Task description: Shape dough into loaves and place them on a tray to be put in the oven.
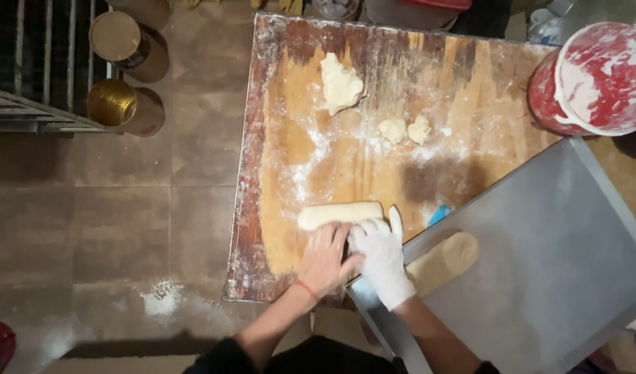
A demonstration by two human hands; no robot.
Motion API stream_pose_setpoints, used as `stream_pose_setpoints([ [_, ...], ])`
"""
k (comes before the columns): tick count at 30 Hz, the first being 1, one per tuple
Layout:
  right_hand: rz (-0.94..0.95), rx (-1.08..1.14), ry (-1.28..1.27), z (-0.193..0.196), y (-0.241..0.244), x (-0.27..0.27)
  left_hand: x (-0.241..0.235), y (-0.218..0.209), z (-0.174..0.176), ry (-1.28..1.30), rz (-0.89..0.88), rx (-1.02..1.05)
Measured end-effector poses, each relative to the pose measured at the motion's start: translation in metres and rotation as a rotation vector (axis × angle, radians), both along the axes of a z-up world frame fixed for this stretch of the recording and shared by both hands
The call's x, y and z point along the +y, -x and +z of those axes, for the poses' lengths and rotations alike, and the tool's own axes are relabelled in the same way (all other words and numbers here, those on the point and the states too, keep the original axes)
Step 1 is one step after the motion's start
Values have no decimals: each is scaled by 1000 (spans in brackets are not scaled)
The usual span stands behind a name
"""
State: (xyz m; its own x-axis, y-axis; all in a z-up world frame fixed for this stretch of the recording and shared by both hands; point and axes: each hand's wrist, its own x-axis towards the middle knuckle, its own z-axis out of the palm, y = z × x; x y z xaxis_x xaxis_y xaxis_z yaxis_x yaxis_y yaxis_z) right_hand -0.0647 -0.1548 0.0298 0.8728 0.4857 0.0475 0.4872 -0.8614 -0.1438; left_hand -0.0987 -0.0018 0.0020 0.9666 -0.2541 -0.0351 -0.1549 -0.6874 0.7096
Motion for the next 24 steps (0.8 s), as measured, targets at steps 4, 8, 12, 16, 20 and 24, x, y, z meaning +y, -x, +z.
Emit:
stream_pose_setpoints([
  [4, -169, -114, 58, -30, -63, 8, -14, -95, -18, -76, 285, -311],
  [8, -200, -269, 30, -8, -138, 19, -8, -178, -2, -254, 387, 107],
  [12, -76, -272, 12, -24, -133, 10, 3, -170, -29, -276, 282, -426],
  [16, 15, -99, 130, -7, -65, -4, 25, -77, -29, -239, -45, -88],
  [20, -31, 15, 152, 23, 22, -3, 38, 11, -6, -181, -158, -22],
  [24, -120, 137, 113, 13, 45, 16, 24, 39, -12, -249, -233, -31],
])
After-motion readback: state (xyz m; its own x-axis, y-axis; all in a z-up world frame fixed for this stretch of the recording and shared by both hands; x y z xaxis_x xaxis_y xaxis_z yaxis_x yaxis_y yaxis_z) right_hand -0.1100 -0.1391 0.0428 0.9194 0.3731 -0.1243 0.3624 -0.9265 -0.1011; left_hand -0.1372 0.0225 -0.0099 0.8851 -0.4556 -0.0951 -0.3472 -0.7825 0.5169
